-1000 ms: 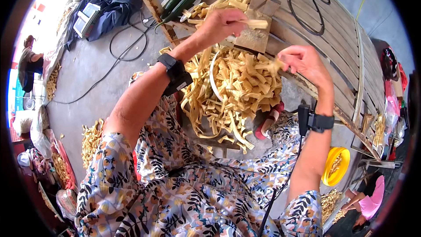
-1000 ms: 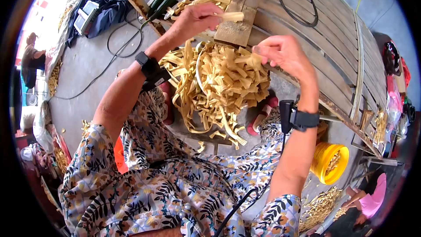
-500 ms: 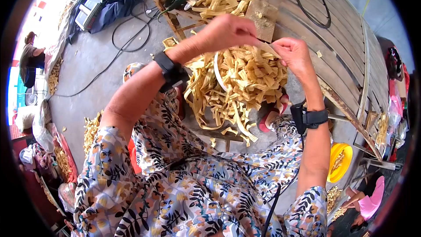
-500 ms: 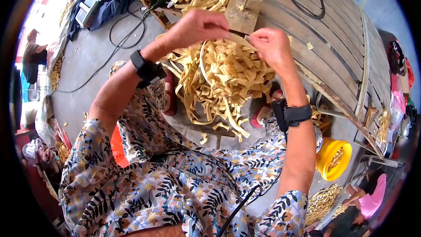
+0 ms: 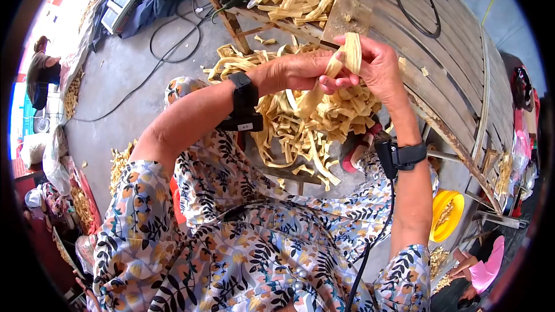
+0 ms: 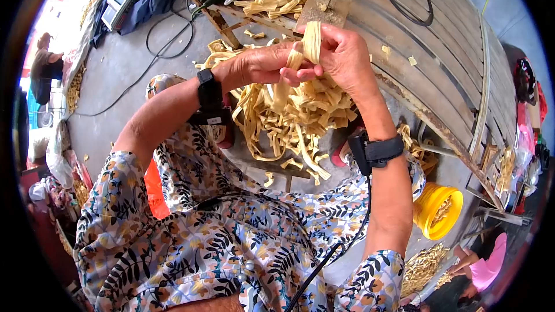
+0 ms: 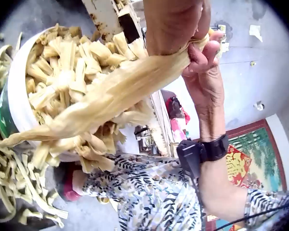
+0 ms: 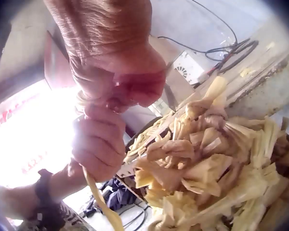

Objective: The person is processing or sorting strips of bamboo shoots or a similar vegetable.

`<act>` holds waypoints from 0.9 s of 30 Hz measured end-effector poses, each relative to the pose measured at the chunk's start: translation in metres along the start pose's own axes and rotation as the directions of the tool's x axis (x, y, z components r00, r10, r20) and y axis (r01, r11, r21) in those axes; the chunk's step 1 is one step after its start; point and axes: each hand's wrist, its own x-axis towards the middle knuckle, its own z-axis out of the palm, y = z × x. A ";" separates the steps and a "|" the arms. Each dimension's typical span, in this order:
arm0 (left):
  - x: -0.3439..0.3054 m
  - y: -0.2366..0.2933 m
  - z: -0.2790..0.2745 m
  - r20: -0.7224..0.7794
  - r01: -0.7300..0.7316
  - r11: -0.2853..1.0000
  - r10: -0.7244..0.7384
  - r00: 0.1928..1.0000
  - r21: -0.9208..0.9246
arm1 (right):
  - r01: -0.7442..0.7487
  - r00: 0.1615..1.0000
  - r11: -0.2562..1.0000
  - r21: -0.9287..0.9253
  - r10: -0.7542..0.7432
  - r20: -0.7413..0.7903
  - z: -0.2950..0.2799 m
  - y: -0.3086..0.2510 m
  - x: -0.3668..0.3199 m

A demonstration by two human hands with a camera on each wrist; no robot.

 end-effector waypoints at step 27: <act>0.008 0.006 0.014 -0.490 -0.166 0.836 0.455 0.743 0.524 | 0.198 0.856 0.958 -0.209 -0.272 -0.440 0.009 0.019 0.003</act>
